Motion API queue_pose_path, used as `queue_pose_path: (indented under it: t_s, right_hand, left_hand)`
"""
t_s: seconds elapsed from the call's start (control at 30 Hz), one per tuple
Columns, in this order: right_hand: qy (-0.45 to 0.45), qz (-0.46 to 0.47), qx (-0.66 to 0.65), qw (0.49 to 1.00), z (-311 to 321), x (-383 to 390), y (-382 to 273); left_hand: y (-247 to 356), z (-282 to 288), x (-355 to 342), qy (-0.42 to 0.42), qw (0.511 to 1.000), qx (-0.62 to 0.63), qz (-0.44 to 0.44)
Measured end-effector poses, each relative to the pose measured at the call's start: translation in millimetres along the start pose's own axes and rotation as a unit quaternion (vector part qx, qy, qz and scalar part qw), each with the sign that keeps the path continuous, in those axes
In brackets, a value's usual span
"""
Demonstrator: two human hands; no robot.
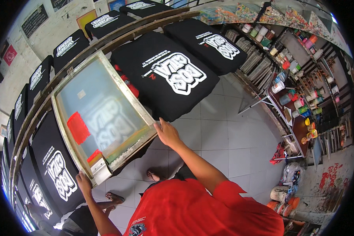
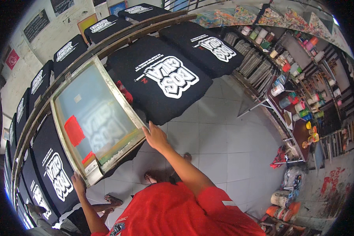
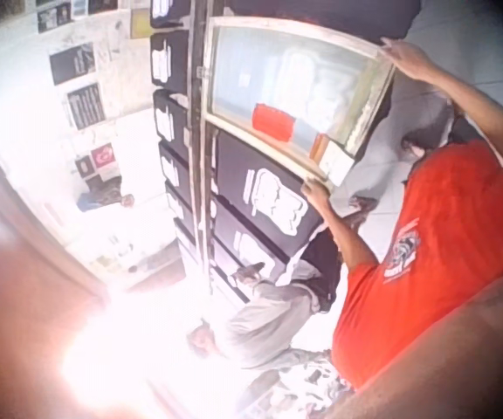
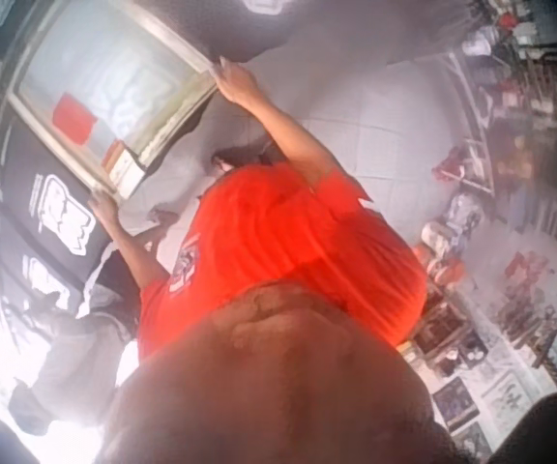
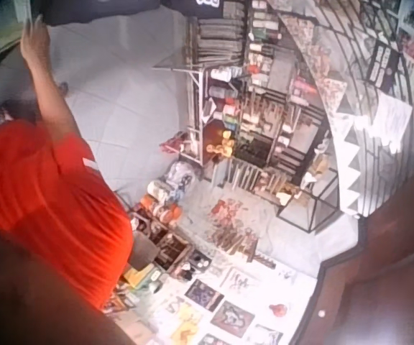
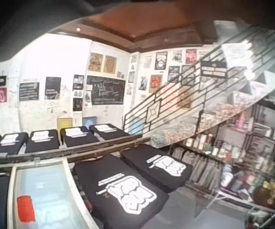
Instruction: The person screen prints designs onto t-shirts by hand using a squeegee to apply red and yellow ink through screens onto black garments, then moves the screens to a storage rack.
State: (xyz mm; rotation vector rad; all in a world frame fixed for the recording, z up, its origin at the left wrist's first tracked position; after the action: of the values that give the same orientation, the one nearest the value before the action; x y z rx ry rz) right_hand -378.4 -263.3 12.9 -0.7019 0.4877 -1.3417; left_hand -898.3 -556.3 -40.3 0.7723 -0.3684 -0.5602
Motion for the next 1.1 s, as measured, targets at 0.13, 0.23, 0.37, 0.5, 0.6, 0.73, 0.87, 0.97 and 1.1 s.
queue_pose_path:
  t_s: [0.13,0.23,0.37,0.5,0.6,0.73,0.87,0.97,1.1]
  right_hand:
    - [0.008,0.001,-0.15,0.989,44,68,72]
    - [-0.01,-0.044,-0.108,0.993,66,141,185]
    - [-0.04,-0.177,-0.067,0.981,107,268,361]
    - [-0.029,-0.282,0.076,0.956,134,443,598]
    - [0.184,-0.473,-0.068,0.859,198,561,635]
    - [0.247,-0.496,-0.031,0.832,176,687,674]
    - [0.196,-0.618,-0.157,0.745,102,740,658]
    - [0.179,-0.616,-0.201,0.741,92,701,619]
    - [0.181,-0.613,-0.23,0.734,94,671,613]
  left_hand:
    - [84,42,55,0.161,0.982,-0.052,-0.081]
    - [170,48,137,0.271,0.949,-0.044,-0.154]
    - [269,-102,253,0.056,0.956,0.134,-0.256]
    - [318,-366,411,-0.521,0.8,-0.064,-0.292]
    - [251,-479,466,-0.614,0.74,-0.081,-0.263]
    - [253,-576,448,-0.587,0.773,-0.145,-0.192]
    - [237,-620,410,-0.518,0.719,-0.319,-0.336]
    - [215,-662,394,-0.524,0.695,-0.388,-0.303]
    - [243,-700,454,-0.562,0.669,-0.41,-0.26]
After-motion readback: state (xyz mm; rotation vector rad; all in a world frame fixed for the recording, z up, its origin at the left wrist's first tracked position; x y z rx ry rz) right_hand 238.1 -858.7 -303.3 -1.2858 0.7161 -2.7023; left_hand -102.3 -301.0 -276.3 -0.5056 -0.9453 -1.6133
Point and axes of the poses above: each hand's wrist, its own x-axis away from the middle knuckle, its own z-axis out of the back of the hand, y = z × x, the point moved 10 cm from there along -x, towards the middle knuckle, and after that the axes turned 2 degrees about z, right-handed, at the moved point
